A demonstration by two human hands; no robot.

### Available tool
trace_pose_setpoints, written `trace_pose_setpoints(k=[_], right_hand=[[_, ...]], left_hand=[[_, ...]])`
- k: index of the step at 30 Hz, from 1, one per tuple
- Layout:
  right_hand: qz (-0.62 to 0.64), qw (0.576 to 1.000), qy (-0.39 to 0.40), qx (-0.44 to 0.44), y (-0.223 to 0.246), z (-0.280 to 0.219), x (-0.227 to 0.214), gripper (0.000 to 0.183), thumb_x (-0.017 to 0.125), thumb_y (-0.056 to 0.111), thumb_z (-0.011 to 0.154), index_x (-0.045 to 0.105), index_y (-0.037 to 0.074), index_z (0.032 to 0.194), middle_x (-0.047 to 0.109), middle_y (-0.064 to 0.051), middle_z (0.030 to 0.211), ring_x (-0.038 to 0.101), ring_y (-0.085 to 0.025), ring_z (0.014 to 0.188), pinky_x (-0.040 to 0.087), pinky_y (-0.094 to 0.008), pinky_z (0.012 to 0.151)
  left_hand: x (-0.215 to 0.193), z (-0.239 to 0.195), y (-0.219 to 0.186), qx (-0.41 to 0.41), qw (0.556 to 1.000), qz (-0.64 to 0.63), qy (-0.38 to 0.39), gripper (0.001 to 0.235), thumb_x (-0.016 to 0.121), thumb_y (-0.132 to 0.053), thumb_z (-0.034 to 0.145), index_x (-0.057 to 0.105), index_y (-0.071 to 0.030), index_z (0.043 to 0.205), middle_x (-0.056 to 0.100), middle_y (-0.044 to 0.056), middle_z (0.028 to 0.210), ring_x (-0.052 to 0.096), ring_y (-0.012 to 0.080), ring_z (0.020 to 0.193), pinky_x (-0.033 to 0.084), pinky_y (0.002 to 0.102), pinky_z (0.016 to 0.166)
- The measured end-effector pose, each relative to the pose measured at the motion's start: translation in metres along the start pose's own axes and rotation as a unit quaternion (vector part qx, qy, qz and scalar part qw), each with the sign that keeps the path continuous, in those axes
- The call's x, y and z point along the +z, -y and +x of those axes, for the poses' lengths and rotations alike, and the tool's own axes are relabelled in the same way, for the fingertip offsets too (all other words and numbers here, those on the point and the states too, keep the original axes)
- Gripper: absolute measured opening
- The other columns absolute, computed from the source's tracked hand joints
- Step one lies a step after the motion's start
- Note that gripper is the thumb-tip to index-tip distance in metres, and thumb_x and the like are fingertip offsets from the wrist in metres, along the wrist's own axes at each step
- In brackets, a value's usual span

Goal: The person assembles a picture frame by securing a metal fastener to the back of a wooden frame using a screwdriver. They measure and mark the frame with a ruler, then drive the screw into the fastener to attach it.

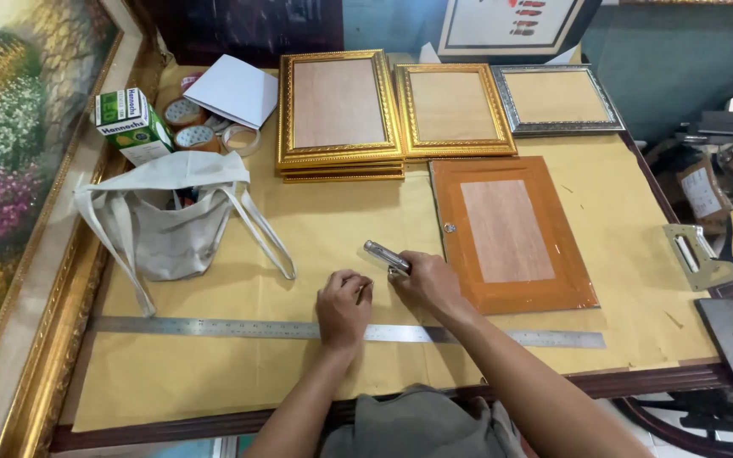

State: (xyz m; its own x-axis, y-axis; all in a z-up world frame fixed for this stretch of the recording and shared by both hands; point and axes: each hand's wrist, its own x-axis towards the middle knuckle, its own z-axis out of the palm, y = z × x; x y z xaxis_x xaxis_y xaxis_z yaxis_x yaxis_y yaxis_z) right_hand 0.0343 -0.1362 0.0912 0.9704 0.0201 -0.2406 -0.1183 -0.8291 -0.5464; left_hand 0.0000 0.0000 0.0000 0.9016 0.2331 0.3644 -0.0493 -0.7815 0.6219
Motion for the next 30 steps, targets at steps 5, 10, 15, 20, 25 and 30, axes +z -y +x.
trace_pose_setpoints(k=[5,10,15,20,25,30], right_hand=[[0.007,1.000,0.019,0.014,0.006,-0.002,-0.001,0.022,0.058,0.023,0.070,0.067,0.019,0.089,0.066,-0.010,0.075,0.064,-0.030,0.081,0.050,-0.037,0.065],[0.019,0.999,0.027,0.021,0.009,-0.006,0.002,0.023,0.057,0.022,0.072,0.066,0.014,0.092,0.066,-0.013,0.077,0.064,-0.031,0.082,0.050,-0.037,0.065],[0.077,0.995,0.002,0.063,0.006,-0.017,0.005,0.019,0.054,0.025,0.074,0.064,0.014,0.086,0.064,-0.011,0.076,0.063,-0.030,0.083,0.050,-0.036,0.065],[0.186,0.980,-0.050,0.053,-0.049,-0.016,0.010,0.023,0.066,0.028,0.070,0.062,0.009,0.082,0.054,-0.014,0.066,0.058,-0.028,0.068,0.046,-0.038,0.059],[0.321,0.939,-0.059,0.106,-0.101,-0.041,-0.017,0.024,0.070,0.027,0.067,0.061,0.007,0.076,0.053,-0.009,0.059,0.052,-0.017,0.053,0.045,-0.027,0.043],[0.359,0.909,-0.080,0.199,-0.139,-0.065,-0.053,0.025,0.066,0.026,0.076,0.061,0.004,0.084,0.059,-0.008,0.066,0.039,-0.011,0.042,0.036,-0.024,0.037]], left_hand=[[-0.003,0.000,-0.005,-0.006,1.000,0.014,0.025,0.009,0.068,-0.021,0.069,0.063,-0.025,0.075,0.054,-0.008,0.082,0.062,0.0154,0.073,0.047,0.032,0.065],[-0.006,0.000,-0.006,0.011,0.998,0.042,0.037,0.008,0.067,-0.023,0.070,0.061,-0.027,0.075,0.053,-0.008,0.084,0.061,0.0155,0.079,0.046,0.033,0.067],[-0.012,0.002,-0.011,0.000,0.995,0.050,0.092,0.006,0.064,-0.026,0.075,0.060,-0.026,0.078,0.054,-0.007,0.087,0.059,0.0167,0.083,0.045,0.033,0.071],[-0.009,-0.001,-0.007,0.016,0.994,0.059,0.091,0.009,0.063,-0.036,0.075,0.059,-0.028,0.078,0.054,-0.009,0.086,0.057,0.0160,0.082,0.044,0.034,0.071],[-0.014,-0.003,-0.019,-0.011,0.993,0.038,0.113,0.010,0.061,-0.037,0.077,0.061,-0.026,0.079,0.056,-0.008,0.088,0.057,0.0162,0.085,0.043,0.034,0.075],[-0.003,-0.014,-0.088,0.060,0.977,-0.147,0.140,0.008,0.059,-0.020,0.075,0.063,-0.013,0.073,0.062,0.000,0.077,0.057,0.0187,0.074,0.040,0.037,0.069]])
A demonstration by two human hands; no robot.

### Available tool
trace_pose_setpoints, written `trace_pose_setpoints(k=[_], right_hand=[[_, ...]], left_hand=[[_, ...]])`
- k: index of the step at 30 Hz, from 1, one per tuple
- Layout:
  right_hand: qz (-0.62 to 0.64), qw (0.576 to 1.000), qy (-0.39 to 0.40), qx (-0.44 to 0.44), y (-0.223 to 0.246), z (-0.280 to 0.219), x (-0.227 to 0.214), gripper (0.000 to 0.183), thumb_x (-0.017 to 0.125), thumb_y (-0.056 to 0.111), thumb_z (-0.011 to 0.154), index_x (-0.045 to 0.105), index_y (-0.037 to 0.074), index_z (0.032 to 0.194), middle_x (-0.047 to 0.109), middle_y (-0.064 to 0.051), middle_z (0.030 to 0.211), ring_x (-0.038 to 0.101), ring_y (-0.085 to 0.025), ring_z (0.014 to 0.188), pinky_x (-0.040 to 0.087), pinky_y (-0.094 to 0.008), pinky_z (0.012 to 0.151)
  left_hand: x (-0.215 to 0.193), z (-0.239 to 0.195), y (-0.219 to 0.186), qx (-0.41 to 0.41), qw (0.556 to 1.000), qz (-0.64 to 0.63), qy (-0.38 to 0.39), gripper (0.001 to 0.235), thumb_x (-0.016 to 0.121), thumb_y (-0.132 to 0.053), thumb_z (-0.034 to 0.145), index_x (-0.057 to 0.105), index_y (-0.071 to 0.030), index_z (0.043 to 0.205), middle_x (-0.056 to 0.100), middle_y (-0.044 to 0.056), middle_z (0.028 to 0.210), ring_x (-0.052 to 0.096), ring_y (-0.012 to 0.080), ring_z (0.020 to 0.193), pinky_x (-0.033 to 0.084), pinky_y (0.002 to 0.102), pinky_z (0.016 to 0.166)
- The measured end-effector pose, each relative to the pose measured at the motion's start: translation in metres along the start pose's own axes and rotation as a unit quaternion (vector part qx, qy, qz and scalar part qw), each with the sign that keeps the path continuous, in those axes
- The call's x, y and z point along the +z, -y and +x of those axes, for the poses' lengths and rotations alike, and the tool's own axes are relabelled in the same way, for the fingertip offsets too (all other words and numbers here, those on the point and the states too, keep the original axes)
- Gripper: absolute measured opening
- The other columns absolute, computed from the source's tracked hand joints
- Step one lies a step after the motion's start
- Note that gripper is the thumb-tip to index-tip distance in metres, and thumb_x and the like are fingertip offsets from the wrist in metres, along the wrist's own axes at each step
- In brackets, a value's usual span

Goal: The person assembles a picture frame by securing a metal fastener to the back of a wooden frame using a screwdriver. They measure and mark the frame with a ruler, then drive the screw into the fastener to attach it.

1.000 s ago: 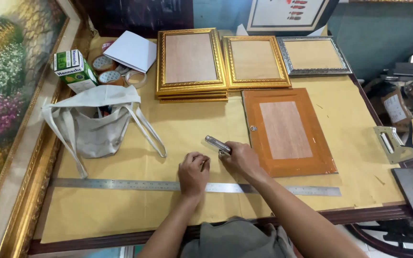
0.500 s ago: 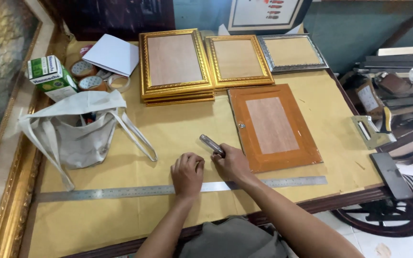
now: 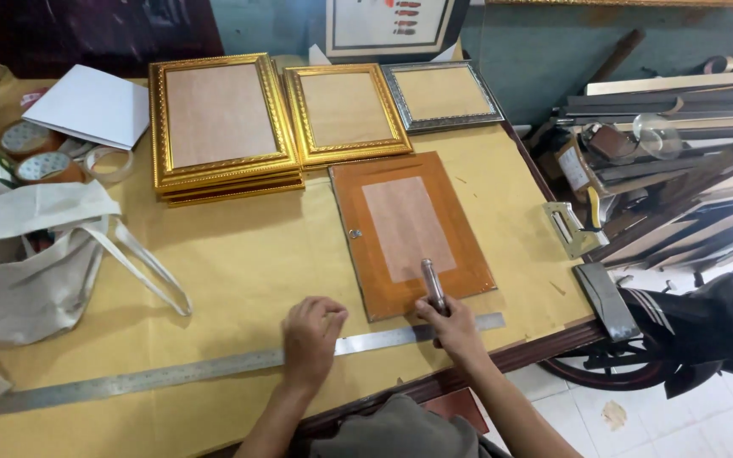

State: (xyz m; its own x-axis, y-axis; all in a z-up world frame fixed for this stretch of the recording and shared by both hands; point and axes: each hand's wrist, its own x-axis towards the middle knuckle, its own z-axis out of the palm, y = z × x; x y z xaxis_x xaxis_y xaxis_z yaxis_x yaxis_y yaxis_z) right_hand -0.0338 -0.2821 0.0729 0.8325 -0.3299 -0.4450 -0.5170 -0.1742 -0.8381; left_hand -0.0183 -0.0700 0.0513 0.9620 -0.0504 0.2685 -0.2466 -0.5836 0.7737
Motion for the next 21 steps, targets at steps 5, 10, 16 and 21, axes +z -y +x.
trace_pose_setpoints(k=[5,10,16,21], right_hand=[[0.039,0.999,-0.004,0.027,-0.003,0.014,-0.027,0.024,0.065,0.021,0.076,0.066,0.006,0.094,0.057,-0.005,0.067,0.038,-0.012,0.045,0.033,-0.025,0.040],[0.015,0.999,0.029,-0.011,-0.005,0.030,-0.034,0.027,0.069,0.024,0.072,0.067,0.009,0.094,0.048,0.001,0.062,0.042,-0.009,0.053,0.033,-0.022,0.044],[-0.073,0.992,0.064,-0.086,-0.001,0.048,-0.034,0.022,0.074,0.030,0.067,0.068,0.011,0.075,0.057,0.003,0.063,0.048,-0.007,0.060,0.036,-0.021,0.056],[-0.065,0.988,0.109,-0.088,0.014,0.043,-0.038,0.016,0.071,0.021,0.070,0.069,0.010,0.081,0.064,0.001,0.072,0.056,-0.008,0.068,0.045,-0.021,0.064]], left_hand=[[0.045,0.009,-0.072,-0.095,0.973,-0.188,0.099,0.010,0.061,-0.018,0.078,0.064,-0.009,0.075,0.060,0.002,0.075,0.056,0.0136,0.070,0.047,0.025,0.064],[0.068,0.019,-0.089,-0.167,0.951,-0.221,0.134,0.010,0.062,-0.019,0.078,0.065,-0.009,0.079,0.060,0.003,0.080,0.058,0.0117,0.072,0.048,0.023,0.066],[0.067,0.031,-0.107,-0.231,0.950,-0.195,0.084,0.013,0.061,-0.022,0.077,0.066,-0.010,0.076,0.070,0.000,0.073,0.066,0.0099,0.069,0.050,0.023,0.061],[0.071,0.027,-0.115,-0.277,0.941,-0.181,0.075,0.015,0.063,-0.026,0.076,0.067,-0.012,0.079,0.070,-0.001,0.077,0.067,0.0103,0.074,0.051,0.023,0.064]])
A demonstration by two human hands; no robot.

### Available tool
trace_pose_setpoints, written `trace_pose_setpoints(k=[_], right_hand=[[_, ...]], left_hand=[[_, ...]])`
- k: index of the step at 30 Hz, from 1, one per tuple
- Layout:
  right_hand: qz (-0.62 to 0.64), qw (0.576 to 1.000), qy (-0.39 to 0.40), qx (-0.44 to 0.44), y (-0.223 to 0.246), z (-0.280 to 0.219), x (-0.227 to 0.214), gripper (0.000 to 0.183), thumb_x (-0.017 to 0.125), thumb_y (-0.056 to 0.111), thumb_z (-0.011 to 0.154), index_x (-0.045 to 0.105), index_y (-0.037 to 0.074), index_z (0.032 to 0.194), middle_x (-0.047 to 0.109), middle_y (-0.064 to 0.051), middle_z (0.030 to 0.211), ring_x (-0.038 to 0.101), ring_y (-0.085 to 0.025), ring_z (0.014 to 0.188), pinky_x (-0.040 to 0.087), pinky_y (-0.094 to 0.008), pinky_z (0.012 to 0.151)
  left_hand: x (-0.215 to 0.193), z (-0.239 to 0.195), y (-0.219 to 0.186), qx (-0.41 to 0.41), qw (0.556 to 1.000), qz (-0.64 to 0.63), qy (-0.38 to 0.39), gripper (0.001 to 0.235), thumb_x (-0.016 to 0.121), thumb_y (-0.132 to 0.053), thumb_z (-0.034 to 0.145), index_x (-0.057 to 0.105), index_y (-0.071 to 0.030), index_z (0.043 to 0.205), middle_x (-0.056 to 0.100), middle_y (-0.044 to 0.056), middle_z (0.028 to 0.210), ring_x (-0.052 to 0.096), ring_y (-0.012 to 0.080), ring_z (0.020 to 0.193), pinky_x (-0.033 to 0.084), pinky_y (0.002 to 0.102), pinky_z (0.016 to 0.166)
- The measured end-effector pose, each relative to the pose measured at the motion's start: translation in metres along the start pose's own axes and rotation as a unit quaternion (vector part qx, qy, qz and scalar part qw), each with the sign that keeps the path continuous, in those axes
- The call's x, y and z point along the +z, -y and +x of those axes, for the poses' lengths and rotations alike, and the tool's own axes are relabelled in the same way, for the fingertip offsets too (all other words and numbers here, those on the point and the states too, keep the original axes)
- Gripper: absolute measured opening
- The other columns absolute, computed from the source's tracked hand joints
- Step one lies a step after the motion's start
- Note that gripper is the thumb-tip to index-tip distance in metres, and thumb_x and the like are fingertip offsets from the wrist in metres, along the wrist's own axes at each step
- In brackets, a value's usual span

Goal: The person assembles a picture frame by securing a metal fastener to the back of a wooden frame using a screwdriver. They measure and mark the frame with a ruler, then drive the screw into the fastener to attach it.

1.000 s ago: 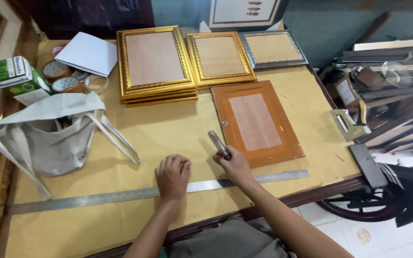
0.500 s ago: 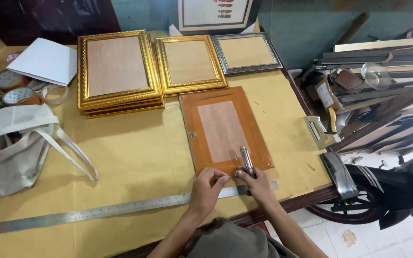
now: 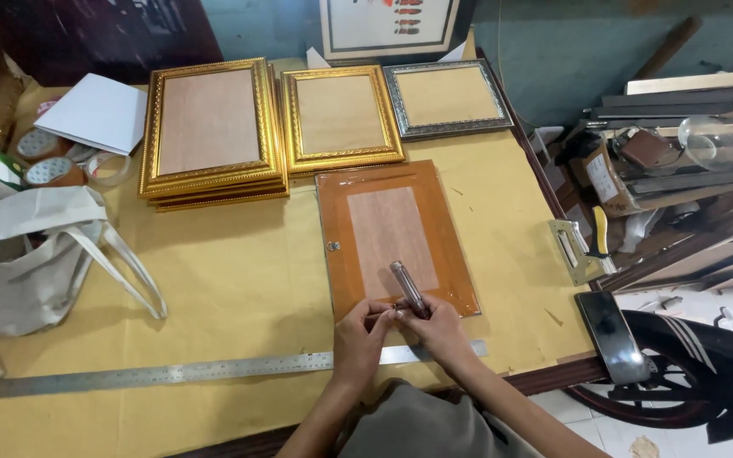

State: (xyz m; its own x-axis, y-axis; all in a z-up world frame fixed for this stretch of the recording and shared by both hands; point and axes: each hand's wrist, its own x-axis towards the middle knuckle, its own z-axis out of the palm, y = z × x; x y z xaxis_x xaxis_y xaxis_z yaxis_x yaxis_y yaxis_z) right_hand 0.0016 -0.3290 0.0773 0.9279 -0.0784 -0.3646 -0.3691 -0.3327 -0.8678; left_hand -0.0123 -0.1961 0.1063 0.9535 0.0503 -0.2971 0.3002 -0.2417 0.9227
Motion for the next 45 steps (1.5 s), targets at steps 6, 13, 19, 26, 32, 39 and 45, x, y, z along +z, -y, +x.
trace_pose_setpoints(k=[6,13,19,26,32,39,45], right_hand=[[0.002,1.000,0.002,-0.011,-0.011,0.001,-0.003,0.012,0.070,0.019,0.071,0.067,0.011,0.080,0.062,0.001,0.070,0.054,-0.007,0.066,0.043,-0.020,0.062],[-0.007,0.999,-0.012,-0.036,-0.019,0.003,-0.005,0.017,0.070,0.026,0.071,0.061,0.012,0.073,0.060,0.002,0.067,0.054,-0.008,0.064,0.041,-0.022,0.061],[0.104,0.994,-0.042,0.010,-0.032,0.010,-0.011,0.026,0.079,0.015,0.063,0.068,0.004,0.083,0.052,-0.010,0.057,0.051,-0.017,0.043,0.048,-0.026,0.040],[0.088,0.982,-0.167,0.021,-0.011,0.002,-0.045,0.033,0.068,0.034,0.076,0.063,0.007,0.095,0.055,-0.009,0.070,0.057,-0.017,0.064,0.051,-0.032,0.058],[-0.030,0.976,-0.201,-0.083,0.021,-0.015,-0.059,0.042,0.072,0.029,0.072,0.059,0.012,0.108,0.060,-0.009,0.082,0.060,-0.019,0.078,0.049,-0.033,0.071],[-0.035,0.980,-0.151,-0.124,0.048,-0.031,-0.052,0.032,0.069,0.023,0.073,0.057,0.011,0.101,0.069,-0.006,0.089,0.065,-0.018,0.082,0.046,-0.028,0.069],[-0.071,0.978,-0.139,-0.142,0.062,-0.037,-0.048,0.029,0.067,0.020,0.074,0.054,0.012,0.099,0.070,-0.004,0.091,0.066,-0.020,0.086,0.048,-0.031,0.074]], left_hand=[[0.008,0.003,0.006,0.041,0.999,0.012,-0.010,0.015,0.063,-0.026,0.077,0.065,-0.012,0.078,0.070,-0.001,0.075,0.068,0.0110,0.074,0.053,0.023,0.064],[0.013,0.008,0.009,0.002,0.999,-0.042,-0.029,0.011,0.066,-0.016,0.073,0.057,-0.011,0.073,0.068,0.002,0.073,0.068,0.0129,0.071,0.055,0.023,0.065],[0.019,0.028,0.035,-0.077,0.980,-0.170,0.065,0.014,0.066,-0.016,0.078,0.061,-0.003,0.083,0.068,0.011,0.075,0.066,0.0174,0.061,0.053,0.021,0.049],[0.028,0.052,0.033,-0.079,0.983,-0.137,0.096,0.015,0.060,-0.011,0.080,0.060,0.000,0.090,0.065,0.017,0.075,0.065,0.0196,0.056,0.054,0.021,0.046],[0.022,0.055,0.034,-0.097,0.973,-0.138,0.157,0.021,0.063,-0.002,0.075,0.060,0.006,0.095,0.063,0.017,0.079,0.066,0.0195,0.063,0.055,0.019,0.051],[0.016,0.053,0.030,-0.089,0.969,-0.134,0.187,0.018,0.064,0.001,0.070,0.064,0.004,0.088,0.062,0.015,0.071,0.065,0.0165,0.060,0.055,0.017,0.052],[0.016,0.050,0.028,-0.091,0.973,-0.124,0.173,0.018,0.063,0.001,0.067,0.066,0.003,0.084,0.062,0.017,0.066,0.063,0.0168,0.055,0.055,0.018,0.050]])
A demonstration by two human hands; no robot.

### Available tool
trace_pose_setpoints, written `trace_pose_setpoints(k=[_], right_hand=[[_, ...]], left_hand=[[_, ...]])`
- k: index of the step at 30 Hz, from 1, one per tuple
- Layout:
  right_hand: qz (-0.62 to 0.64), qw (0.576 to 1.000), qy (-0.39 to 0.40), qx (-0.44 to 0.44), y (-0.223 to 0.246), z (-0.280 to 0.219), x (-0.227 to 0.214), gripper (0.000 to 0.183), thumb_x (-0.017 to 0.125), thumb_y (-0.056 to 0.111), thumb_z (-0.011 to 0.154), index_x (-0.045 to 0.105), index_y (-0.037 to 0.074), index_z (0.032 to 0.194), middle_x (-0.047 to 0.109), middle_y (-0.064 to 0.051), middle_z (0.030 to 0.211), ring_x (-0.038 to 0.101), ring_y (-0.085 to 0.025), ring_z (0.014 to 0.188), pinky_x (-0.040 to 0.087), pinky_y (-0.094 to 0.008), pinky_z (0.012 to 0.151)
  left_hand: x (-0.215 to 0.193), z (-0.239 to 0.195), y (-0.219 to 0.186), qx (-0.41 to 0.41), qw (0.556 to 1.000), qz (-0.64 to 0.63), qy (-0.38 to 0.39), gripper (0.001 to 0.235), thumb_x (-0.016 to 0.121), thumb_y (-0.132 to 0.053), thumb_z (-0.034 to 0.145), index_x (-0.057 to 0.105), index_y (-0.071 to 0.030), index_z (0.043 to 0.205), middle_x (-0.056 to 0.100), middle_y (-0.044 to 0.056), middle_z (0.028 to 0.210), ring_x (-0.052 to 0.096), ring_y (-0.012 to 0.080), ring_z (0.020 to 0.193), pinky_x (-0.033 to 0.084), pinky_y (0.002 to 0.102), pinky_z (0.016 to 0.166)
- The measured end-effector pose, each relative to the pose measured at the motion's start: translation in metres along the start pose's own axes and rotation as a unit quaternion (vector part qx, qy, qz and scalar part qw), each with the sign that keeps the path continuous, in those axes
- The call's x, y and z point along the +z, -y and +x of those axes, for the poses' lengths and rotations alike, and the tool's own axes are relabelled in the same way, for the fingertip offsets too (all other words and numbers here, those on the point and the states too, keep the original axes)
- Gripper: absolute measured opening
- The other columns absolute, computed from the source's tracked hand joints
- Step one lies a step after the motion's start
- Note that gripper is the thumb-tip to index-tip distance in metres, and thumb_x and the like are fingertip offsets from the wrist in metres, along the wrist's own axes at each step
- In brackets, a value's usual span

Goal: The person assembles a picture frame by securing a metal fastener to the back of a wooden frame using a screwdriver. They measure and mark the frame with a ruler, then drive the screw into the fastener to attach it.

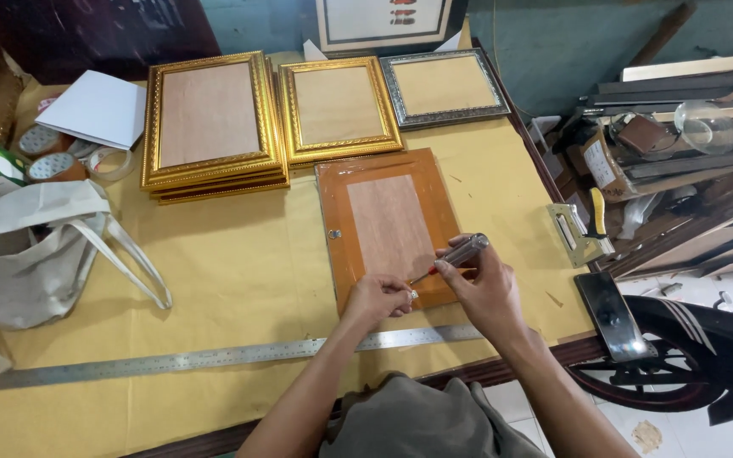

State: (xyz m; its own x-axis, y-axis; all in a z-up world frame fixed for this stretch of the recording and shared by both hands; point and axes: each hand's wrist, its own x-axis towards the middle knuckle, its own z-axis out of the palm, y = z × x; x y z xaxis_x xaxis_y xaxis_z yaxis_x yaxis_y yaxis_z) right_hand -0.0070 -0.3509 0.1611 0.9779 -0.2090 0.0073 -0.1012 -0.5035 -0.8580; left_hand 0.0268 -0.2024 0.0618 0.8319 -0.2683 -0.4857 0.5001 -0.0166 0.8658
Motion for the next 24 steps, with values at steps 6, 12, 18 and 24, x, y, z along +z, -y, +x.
trace_pose_setpoints(k=[6,12,18,24], right_hand=[[-0.035,0.999,0.013,0.001,-0.001,-0.001,-0.002,0.025,0.063,0.024,0.078,0.055,0.014,0.099,0.070,-0.002,0.088,0.066,-0.020,0.086,0.049,-0.030,0.072],[-0.037,0.999,0.018,-0.001,-0.005,0.001,0.002,0.024,0.062,0.025,0.079,0.056,0.013,0.099,0.070,-0.004,0.088,0.066,-0.021,0.085,0.049,-0.030,0.070],[-0.037,0.999,0.022,0.000,-0.006,0.001,0.002,0.023,0.062,0.025,0.079,0.055,0.014,0.098,0.070,-0.003,0.088,0.066,-0.021,0.085,0.050,-0.030,0.070],[-0.037,0.999,0.030,0.003,-0.010,0.000,0.005,0.022,0.063,0.023,0.079,0.057,0.013,0.097,0.070,-0.005,0.087,0.066,-0.021,0.083,0.050,-0.030,0.070]], left_hand=[[0.001,0.007,0.006,-0.005,1.000,0.003,-0.013,0.018,0.060,0.002,0.066,0.066,0.003,0.082,0.062,0.018,0.064,0.063,0.0163,0.053,0.055,0.018,0.049],[0.002,0.002,0.000,-0.012,1.000,0.000,-0.023,0.019,0.060,0.004,0.065,0.065,0.004,0.082,0.062,0.019,0.063,0.062,0.0159,0.051,0.055,0.018,0.048],[0.001,0.006,0.004,-0.021,1.000,-0.003,-0.015,0.021,0.060,0.004,0.067,0.063,0.007,0.087,0.062,0.019,0.064,0.062,0.0165,0.051,0.055,0.019,0.049],[0.001,0.003,0.001,-0.018,1.000,-0.005,-0.015,0.020,0.060,0.002,0.067,0.064,0.006,0.087,0.062,0.018,0.063,0.062,0.0157,0.050,0.055,0.019,0.049]])
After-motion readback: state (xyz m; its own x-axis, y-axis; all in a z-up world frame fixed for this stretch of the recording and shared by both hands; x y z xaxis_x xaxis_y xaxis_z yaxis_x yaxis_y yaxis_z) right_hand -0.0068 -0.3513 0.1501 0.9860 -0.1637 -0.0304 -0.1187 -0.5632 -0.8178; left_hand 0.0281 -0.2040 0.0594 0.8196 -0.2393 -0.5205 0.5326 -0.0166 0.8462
